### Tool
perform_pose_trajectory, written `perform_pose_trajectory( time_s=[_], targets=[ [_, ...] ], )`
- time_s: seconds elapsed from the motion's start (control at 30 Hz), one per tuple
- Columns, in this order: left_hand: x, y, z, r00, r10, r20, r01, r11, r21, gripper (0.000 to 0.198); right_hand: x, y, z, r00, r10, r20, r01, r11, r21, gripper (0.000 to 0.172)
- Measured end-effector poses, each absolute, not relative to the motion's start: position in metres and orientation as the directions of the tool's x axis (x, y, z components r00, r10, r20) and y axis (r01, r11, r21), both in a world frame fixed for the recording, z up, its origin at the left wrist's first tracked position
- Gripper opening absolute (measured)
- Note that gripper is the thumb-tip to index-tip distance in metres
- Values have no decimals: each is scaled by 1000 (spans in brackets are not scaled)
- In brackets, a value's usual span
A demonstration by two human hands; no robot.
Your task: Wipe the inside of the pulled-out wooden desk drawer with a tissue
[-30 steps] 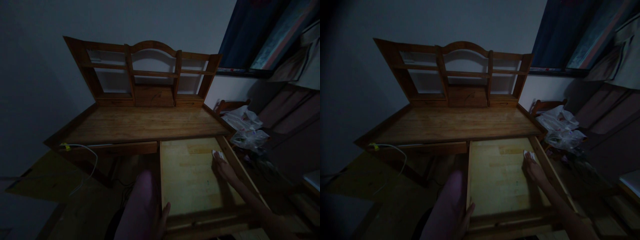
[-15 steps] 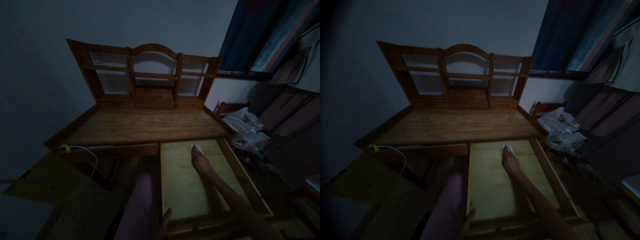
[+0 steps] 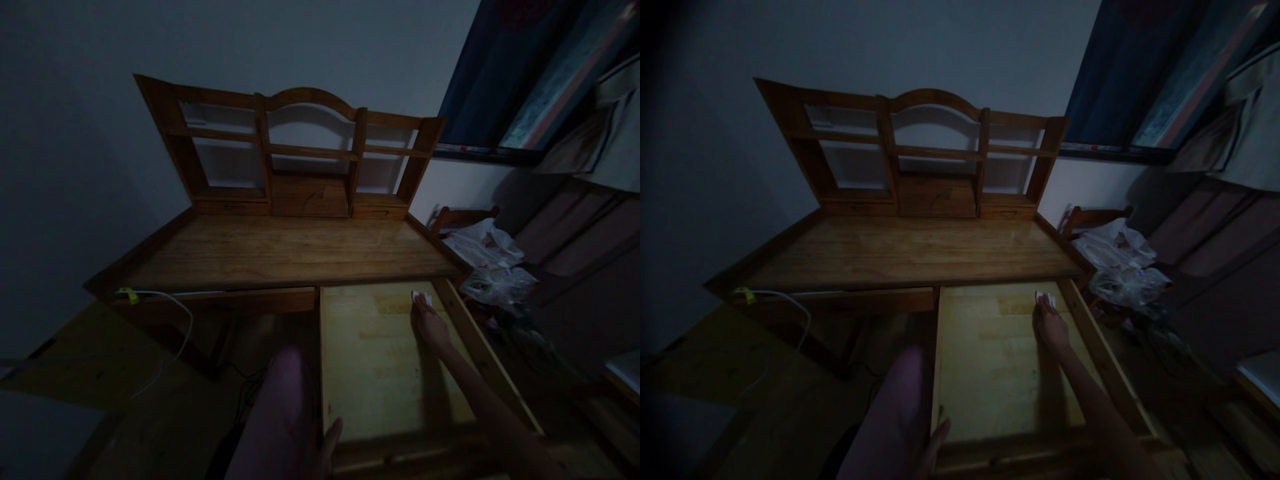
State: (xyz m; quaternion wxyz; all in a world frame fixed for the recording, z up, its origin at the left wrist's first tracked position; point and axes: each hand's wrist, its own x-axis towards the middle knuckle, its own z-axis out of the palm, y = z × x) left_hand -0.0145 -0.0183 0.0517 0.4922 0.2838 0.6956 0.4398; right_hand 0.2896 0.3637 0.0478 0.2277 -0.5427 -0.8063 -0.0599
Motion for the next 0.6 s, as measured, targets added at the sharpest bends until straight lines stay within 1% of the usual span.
perform_pose_trajectory(
  time_s=[0.1,0.3,0.43,0.6],
  targets=[
    [-13,-11,43,-367,815,-448,-36,469,883,48,285,364,45,-292,845,449,913,386,-133,77],
    [-13,-7,34,-402,798,-449,-22,482,876,50,284,361,41,-284,854,436,928,360,-101,80],
    [-12,-5,28,-395,804,-444,-27,473,881,48,289,359,40,-306,842,444,919,383,-93,85],
    [-9,-1,22,-410,779,-474,-57,497,866,53,287,353,44,-303,848,434,918,382,-107,82]
  ],
)
